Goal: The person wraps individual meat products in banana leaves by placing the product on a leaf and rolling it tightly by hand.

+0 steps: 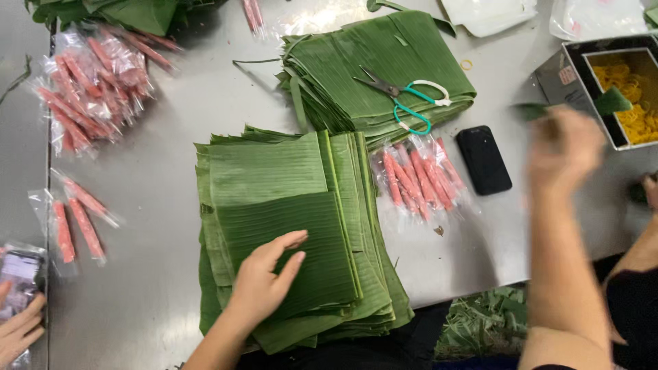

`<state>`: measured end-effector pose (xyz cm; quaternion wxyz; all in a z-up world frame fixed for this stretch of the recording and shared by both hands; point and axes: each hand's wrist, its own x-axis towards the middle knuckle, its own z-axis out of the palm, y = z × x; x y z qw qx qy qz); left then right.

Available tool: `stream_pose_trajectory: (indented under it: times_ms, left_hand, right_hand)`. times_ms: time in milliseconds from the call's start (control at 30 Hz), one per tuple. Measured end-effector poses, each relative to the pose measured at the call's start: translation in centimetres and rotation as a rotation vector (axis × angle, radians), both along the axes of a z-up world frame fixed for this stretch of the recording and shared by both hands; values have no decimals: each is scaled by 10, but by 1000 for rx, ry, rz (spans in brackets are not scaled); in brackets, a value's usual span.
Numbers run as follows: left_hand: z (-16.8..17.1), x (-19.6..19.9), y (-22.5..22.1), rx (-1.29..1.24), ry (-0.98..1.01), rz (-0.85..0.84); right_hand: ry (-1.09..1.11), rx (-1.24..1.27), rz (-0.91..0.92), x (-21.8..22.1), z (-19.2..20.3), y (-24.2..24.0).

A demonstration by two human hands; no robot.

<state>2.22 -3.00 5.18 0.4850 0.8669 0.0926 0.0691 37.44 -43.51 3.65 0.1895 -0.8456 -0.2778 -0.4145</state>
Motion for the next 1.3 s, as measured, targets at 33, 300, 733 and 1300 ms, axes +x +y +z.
stream_pose_trajectory:
  times_ms: [33, 300, 733, 1300]
  left_hand:
    - [-1, -3, 6, 57, 11, 32]
    - [-23, 20, 55, 694, -70, 106]
    - [70, 20, 61, 713, -322, 302]
    - [-51, 10, 18, 666, 76, -86]
  right_hand:
    - [62, -78, -117, 25, 1, -22]
    - [769, -516, -592, 89, -74, -101]
    - [146, -281, -8, -8, 56, 40]
    - [829, -150, 659, -98, -37, 280]
